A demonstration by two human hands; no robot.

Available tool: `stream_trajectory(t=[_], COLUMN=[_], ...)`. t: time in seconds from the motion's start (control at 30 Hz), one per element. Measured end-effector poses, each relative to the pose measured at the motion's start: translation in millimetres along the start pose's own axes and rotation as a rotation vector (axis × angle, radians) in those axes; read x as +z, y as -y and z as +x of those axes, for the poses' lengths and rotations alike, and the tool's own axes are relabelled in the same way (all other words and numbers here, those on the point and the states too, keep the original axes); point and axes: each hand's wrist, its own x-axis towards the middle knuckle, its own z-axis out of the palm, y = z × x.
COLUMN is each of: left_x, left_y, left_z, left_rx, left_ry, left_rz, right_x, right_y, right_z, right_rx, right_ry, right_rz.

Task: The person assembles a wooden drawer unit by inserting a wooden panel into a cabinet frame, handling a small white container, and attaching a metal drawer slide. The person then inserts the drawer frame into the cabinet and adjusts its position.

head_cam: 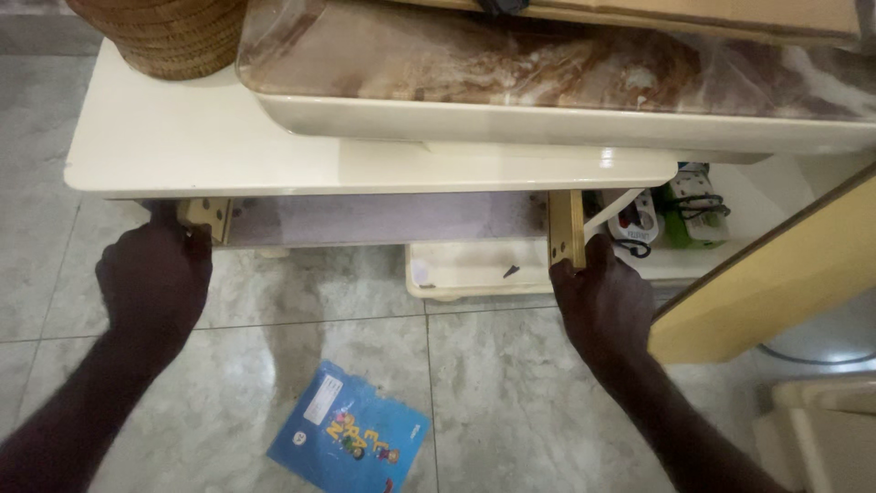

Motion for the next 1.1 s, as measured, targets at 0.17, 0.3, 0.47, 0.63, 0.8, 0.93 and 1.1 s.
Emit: stream_trajectory(t=[0.17, 0.3, 0.47, 0.63, 0.8, 0.93, 1.1], left_x=[-3, -7, 3, 12, 2, -5, -3], left_y=[-2, -2, -11, -52, -115, -147, -177], left_z=[0, -5, -11, -27, -40, -53, -64], left_rx=[-0.013, -0.003, 0.009, 0.04, 0.023, 0.072, 0.172], left_ry=[-0.049, -0.054, -0.102, -0.063, 0.101, 0.181, 0.237], left_rz=[-0.125, -0.138, -0.208, -0.396, -0.488, -0.621, -0.675], right_x=[-2, -3, -1, 2, 1, 1, 3], right_y=[3, 3, 8, 16, 14, 13, 10], right_z=[1, -5, -9, -14, -15, -18, -20], right_rx=[0.025, -0.019, 0.04, 0.132, 0.092, 0.151, 0.124], right_ry=[0.029, -0.057, 0.001, -0.006, -0.077, -0.027, -0.011], right_rz=[-0.018, 0.009, 0.132, 0.132, 0.116, 0.18, 0.184])
